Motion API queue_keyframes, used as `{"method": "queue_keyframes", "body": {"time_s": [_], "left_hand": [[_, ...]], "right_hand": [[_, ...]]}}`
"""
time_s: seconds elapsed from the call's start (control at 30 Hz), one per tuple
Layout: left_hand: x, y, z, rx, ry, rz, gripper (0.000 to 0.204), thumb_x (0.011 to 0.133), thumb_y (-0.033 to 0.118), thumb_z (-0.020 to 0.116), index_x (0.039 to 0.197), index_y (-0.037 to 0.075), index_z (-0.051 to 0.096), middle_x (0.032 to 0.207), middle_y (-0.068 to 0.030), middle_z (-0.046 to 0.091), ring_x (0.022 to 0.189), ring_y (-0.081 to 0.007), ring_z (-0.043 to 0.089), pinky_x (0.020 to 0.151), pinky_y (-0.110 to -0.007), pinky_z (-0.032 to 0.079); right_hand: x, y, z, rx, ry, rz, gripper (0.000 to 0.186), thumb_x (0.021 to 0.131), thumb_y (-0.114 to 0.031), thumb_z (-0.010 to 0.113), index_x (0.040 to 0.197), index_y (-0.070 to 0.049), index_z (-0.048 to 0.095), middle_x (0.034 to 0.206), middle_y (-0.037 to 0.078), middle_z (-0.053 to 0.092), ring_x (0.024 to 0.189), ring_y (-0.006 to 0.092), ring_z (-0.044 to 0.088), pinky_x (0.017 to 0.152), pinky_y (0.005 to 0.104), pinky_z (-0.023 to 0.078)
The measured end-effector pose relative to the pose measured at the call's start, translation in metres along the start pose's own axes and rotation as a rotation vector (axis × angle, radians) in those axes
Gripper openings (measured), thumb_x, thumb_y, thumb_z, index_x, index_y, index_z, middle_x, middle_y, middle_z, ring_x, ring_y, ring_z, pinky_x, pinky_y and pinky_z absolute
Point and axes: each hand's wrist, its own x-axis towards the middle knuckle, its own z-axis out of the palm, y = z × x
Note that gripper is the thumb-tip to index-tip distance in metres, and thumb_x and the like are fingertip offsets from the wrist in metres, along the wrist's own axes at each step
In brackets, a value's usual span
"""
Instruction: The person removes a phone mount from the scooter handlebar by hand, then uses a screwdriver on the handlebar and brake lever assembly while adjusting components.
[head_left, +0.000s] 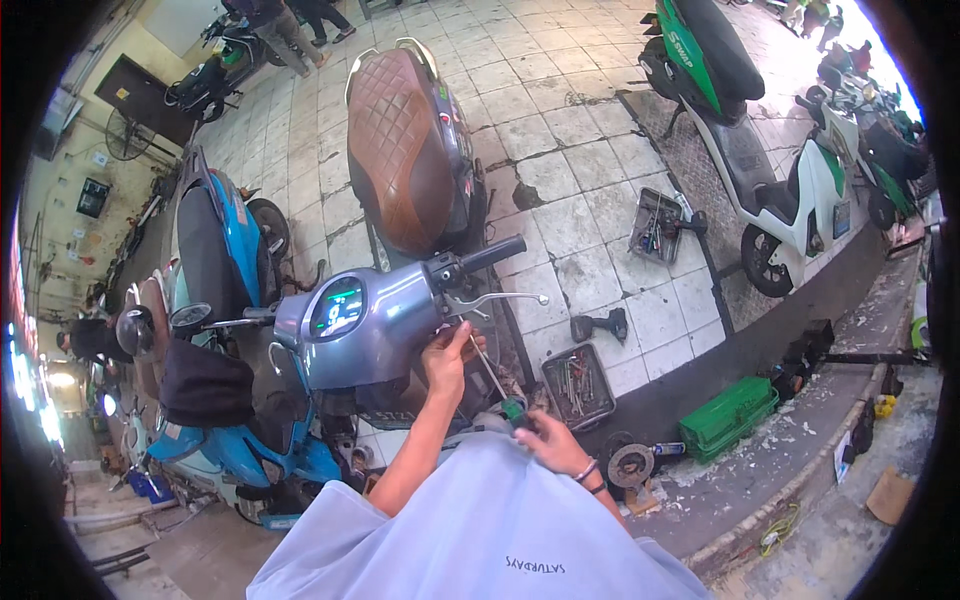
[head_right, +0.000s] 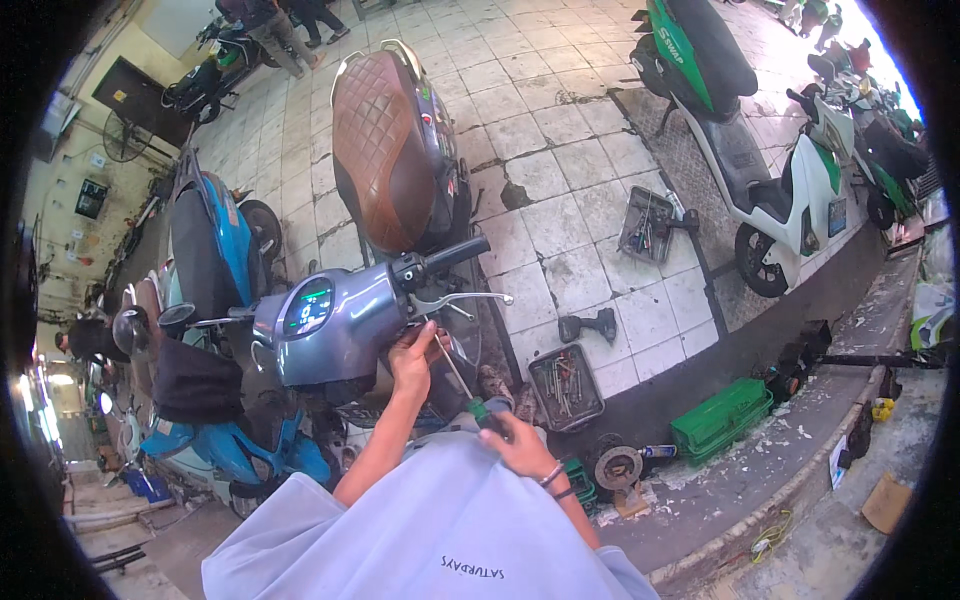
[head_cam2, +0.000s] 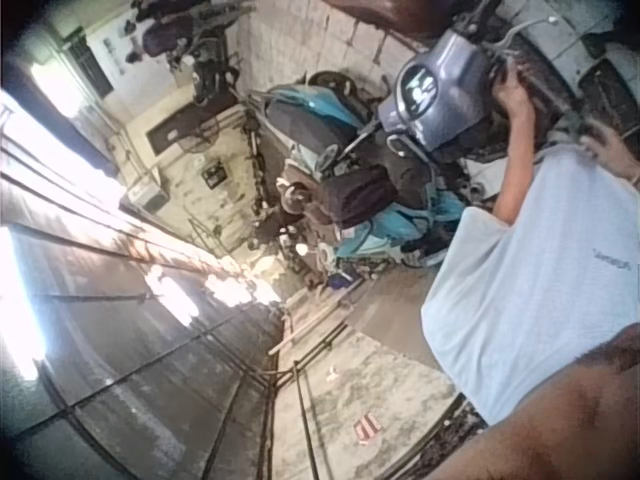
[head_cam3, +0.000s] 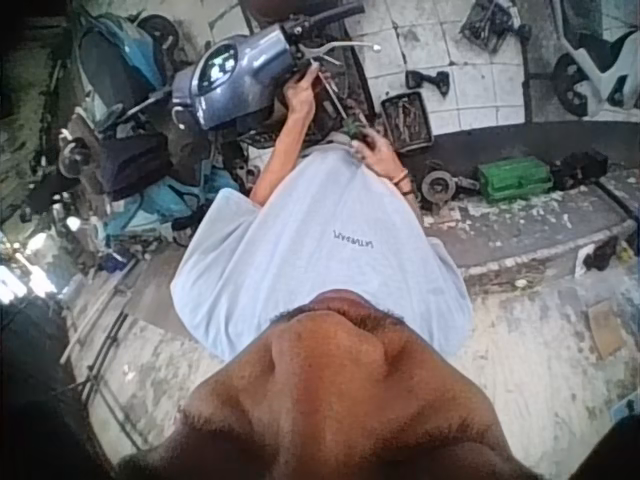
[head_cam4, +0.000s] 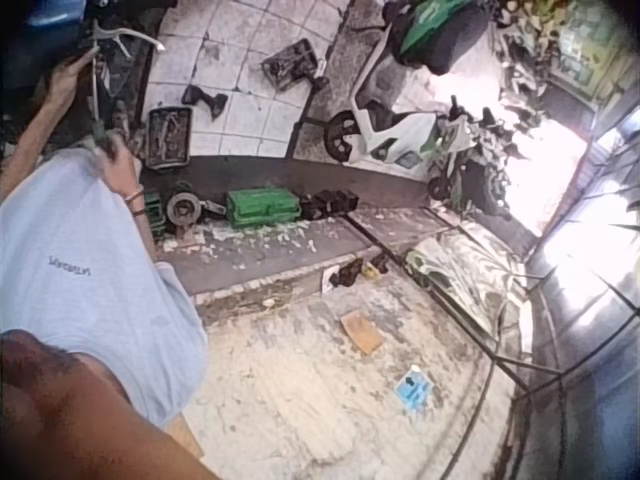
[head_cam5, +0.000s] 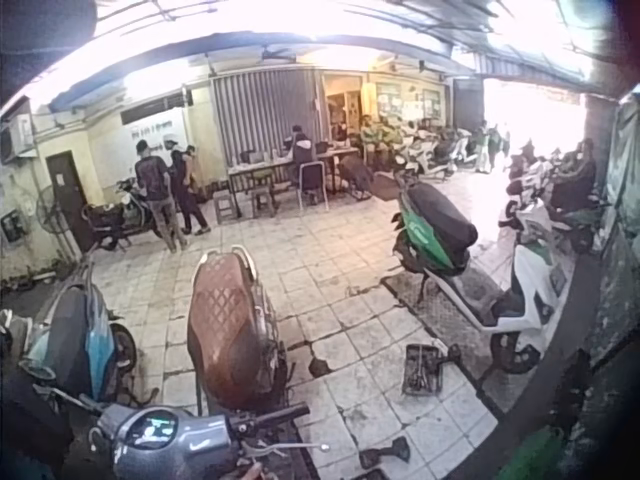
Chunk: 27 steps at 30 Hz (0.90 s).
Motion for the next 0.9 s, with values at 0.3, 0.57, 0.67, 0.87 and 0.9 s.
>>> {"method": "queue_keyframes", "body": {"time_s": [0.3, 0.57, 0.67, 0.87, 0.9], "left_hand": [[0.002, -0.005, -0.004, -0.040, -0.052, 0.000, 0.028, 0.100, 0.023, 0.071, 0.108, -0.003, 0.071, 0.095, -0.0120, 0.073, 0.082, -0.0220, 0.074, 0.076, -0.035, 0.063], [0.003, -0.007, -0.004, -0.054, -0.097, -0.013, 0.029, 0.104, 0.025, 0.066, 0.111, -0.003, 0.070, 0.097, -0.0109, 0.072, 0.085, -0.0213, 0.073, 0.079, -0.035, 0.061], [0.005, -0.007, -0.007, -0.105, -0.120, -0.014, 0.030, 0.105, 0.025, 0.064, 0.112, -0.003, 0.069, 0.097, -0.0102, 0.072, 0.086, -0.0212, 0.073, 0.080, -0.036, 0.061], [0.007, -0.011, -0.011, -0.115, -0.177, -0.020, 0.030, 0.106, 0.026, 0.062, 0.114, -0.002, 0.068, 0.097, -0.0092, 0.071, 0.086, -0.0212, 0.072, 0.080, -0.036, 0.061], [0.007, -0.011, -0.012, -0.117, -0.177, -0.021, 0.030, 0.106, 0.026, 0.062, 0.114, -0.002, 0.068, 0.097, -0.0092, 0.071, 0.086, -0.0212, 0.072, 0.080, -0.036, 0.061]], "right_hand": [[-0.004, -0.051, 0.015, -0.533, 0.276, -0.132, 0.055, 0.076, -0.037, 0.091, 0.102, 0.002, 0.062, 0.088, 0.013, 0.069, 0.079, 0.0227, 0.066, 0.074, 0.0379, 0.054], [-0.002, -0.026, -0.006, -0.306, 0.051, -0.055, 0.058, 0.081, -0.041, 0.087, 0.114, 0.001, 0.065, 0.094, 0.016, 0.073, 0.082, 0.0249, 0.071, 0.074, 0.0387, 0.056], [-0.005, -0.060, 0.006, -0.477, 0.092, 0.001, 0.062, 0.085, -0.041, 0.083, 0.125, 0.002, 0.064, 0.102, 0.020, 0.075, 0.090, 0.0290, 0.074, 0.083, 0.0410, 0.057], [0.004, -0.039, -0.012, -0.338, -0.110, 0.030, 0.063, 0.088, -0.044, 0.080, 0.129, 0.001, 0.064, 0.108, 0.024, 0.075, 0.102, 0.0320, 0.075, 0.091, 0.0399, 0.057], [0.006, -0.042, -0.011, -0.283, -0.141, 0.137, 0.064, 0.089, -0.045, 0.079, 0.131, 0.000, 0.064, 0.108, 0.024, 0.075, 0.103, 0.0321, 0.075, 0.091, 0.0396, 0.057]]}}
